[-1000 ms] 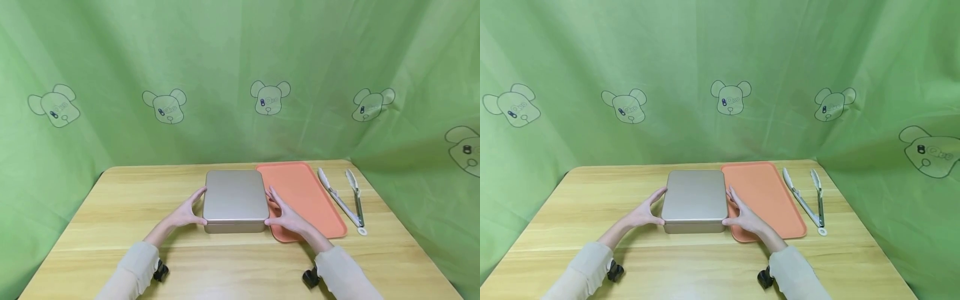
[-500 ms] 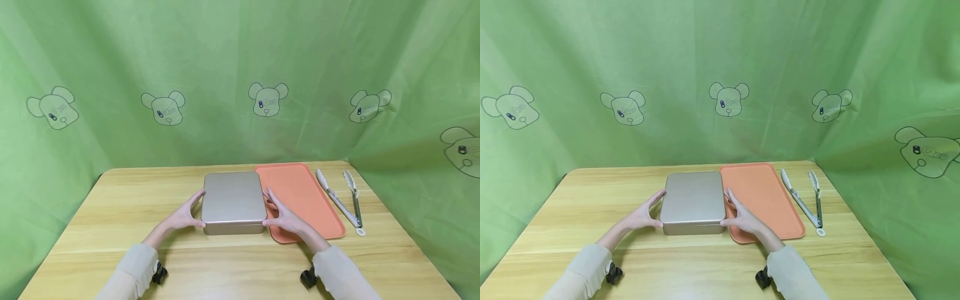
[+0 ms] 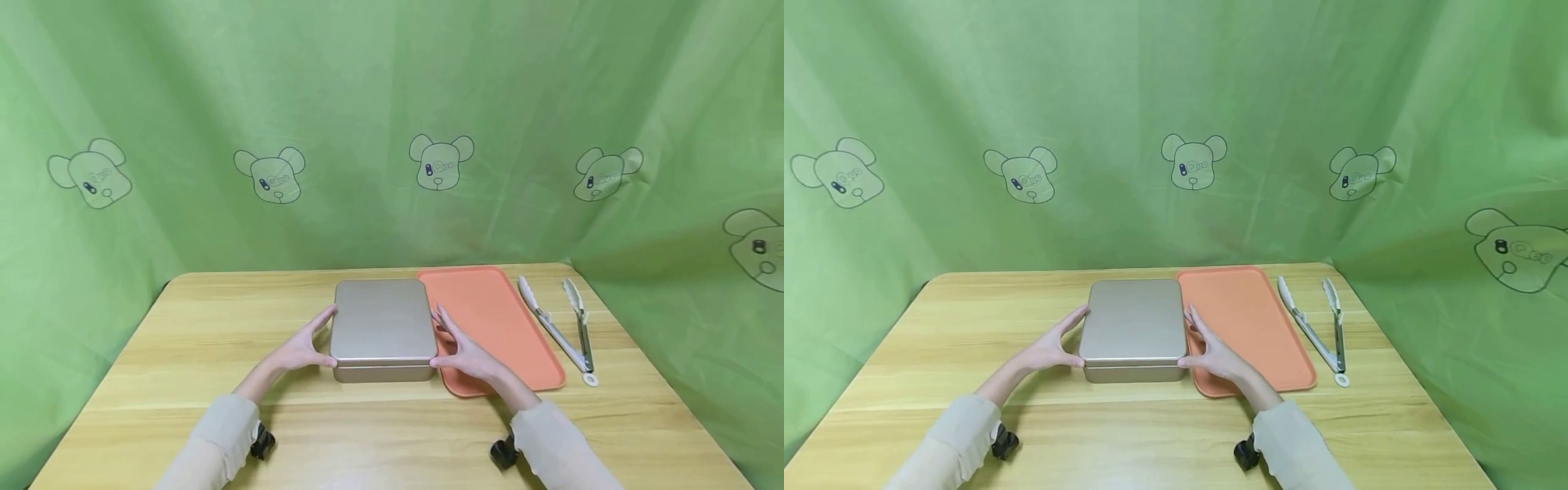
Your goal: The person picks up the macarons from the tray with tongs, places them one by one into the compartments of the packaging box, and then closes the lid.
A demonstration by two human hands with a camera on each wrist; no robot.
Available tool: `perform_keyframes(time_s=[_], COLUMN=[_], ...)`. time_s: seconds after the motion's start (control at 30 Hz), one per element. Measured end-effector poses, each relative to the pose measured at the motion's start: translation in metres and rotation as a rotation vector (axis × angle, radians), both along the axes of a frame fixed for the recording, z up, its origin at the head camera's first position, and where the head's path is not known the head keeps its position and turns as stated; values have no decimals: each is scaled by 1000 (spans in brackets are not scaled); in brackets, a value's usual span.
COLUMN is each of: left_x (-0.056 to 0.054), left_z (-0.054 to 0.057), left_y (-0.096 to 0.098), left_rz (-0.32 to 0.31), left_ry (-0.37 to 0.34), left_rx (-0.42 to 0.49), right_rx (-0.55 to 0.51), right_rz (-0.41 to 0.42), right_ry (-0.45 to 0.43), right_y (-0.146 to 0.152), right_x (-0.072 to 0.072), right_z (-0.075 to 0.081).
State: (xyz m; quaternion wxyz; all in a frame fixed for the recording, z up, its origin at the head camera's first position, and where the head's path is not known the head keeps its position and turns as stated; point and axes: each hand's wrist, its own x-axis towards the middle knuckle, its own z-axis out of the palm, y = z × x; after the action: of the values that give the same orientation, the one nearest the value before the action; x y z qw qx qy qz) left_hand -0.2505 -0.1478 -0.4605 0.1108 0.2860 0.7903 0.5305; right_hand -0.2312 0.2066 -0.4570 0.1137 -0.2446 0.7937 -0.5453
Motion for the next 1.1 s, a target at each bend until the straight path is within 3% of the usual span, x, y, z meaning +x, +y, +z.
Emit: perform_keyframes(time_s=[0.43,1.1], left_x=[0,1], left_z=[-3,-9], left_y=[-1,-2], left_rz=[24,5], left_ry=[4,-6], left_rx=[-26,-17], right_rx=[-12,29], right_rz=[12,31], right_ry=[-1,-6], right_y=[0,3], right_x=[1,-1], right_z=[-2,-2])
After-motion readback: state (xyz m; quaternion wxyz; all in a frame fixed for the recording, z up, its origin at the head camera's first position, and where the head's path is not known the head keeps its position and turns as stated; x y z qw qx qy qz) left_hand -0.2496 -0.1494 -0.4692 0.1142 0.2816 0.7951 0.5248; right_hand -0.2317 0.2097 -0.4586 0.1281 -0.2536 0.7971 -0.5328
